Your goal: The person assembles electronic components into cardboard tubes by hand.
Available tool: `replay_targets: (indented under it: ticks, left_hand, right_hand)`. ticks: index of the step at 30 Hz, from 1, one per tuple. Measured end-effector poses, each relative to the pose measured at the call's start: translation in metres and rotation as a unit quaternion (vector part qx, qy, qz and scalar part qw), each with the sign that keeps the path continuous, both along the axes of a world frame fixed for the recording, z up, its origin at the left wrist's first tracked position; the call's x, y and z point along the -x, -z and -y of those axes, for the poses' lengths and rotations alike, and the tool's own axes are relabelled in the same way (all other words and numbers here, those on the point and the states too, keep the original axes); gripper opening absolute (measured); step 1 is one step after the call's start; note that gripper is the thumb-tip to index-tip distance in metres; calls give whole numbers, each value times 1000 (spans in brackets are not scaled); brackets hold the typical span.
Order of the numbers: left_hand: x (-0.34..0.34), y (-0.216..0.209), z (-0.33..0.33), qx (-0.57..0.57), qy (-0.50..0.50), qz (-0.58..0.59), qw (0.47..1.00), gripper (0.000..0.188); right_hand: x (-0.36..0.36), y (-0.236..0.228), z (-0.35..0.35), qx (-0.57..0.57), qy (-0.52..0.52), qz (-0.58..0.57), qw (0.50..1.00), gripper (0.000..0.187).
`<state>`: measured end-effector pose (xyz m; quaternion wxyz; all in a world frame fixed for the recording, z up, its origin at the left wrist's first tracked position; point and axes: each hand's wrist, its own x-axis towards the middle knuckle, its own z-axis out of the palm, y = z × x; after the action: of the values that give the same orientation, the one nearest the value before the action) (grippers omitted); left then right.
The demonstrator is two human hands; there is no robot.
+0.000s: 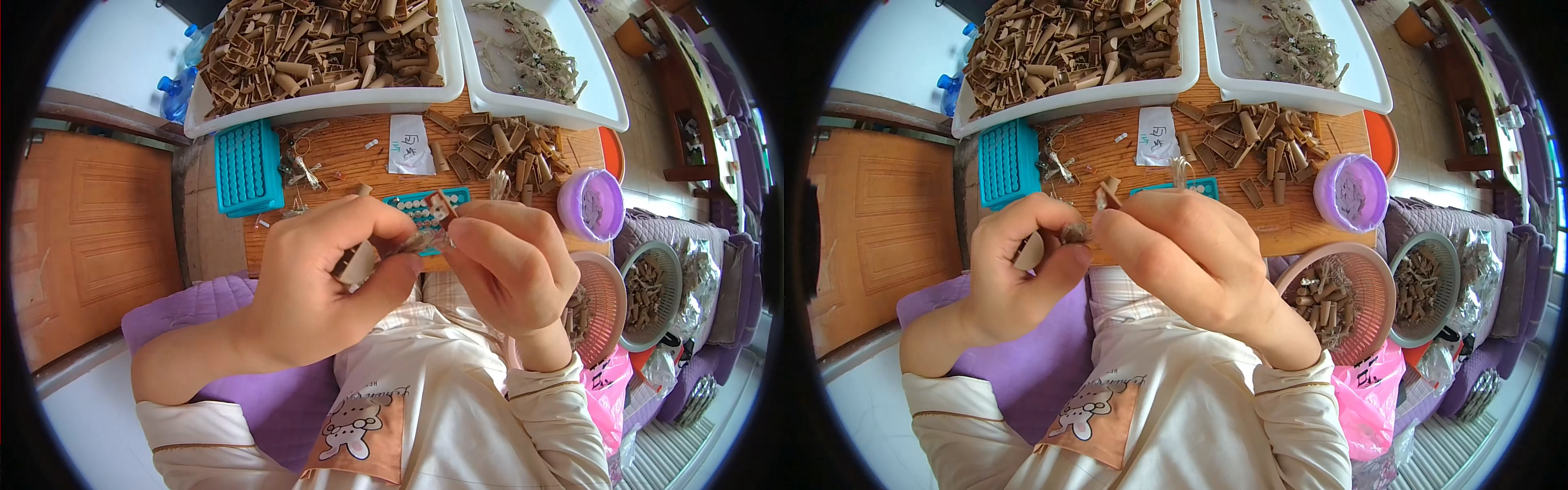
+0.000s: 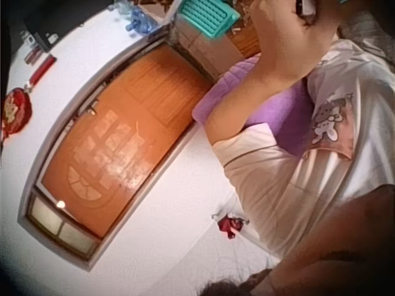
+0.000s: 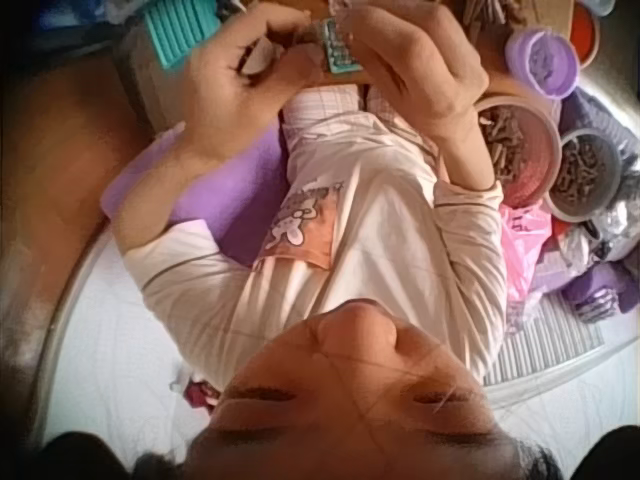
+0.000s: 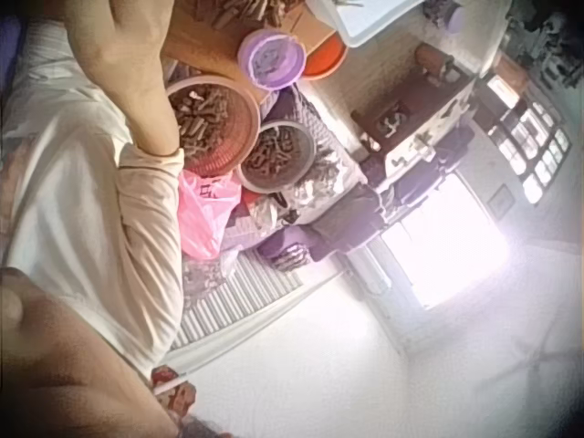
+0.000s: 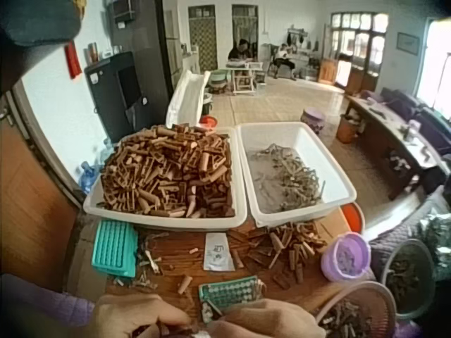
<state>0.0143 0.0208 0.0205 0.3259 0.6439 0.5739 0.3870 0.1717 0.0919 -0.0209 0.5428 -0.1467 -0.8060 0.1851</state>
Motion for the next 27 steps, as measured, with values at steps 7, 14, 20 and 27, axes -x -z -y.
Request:
replay_targets:
  ticks: [7, 14, 20, 27]
  left_hand:
    - [0, -1, 0, 89, -16, 138, 986, 14]
    - [7, 2, -2, -8, 2, 10, 1000, 11]
    - [4, 5, -3, -49, 8, -28, 998, 10]
    - [4, 7, -2, 13, 0, 25, 1000, 11]
  right_hand:
    - [-6, 3, 5, 245, -146, -56, 957, 32]
    - [-4, -4, -6, 581, -330, -95, 738, 51]
    - [-12, 1, -14, 626, -358, 58, 691, 48]
    - [-8, 3, -1, 440, -191, 12, 877, 33]
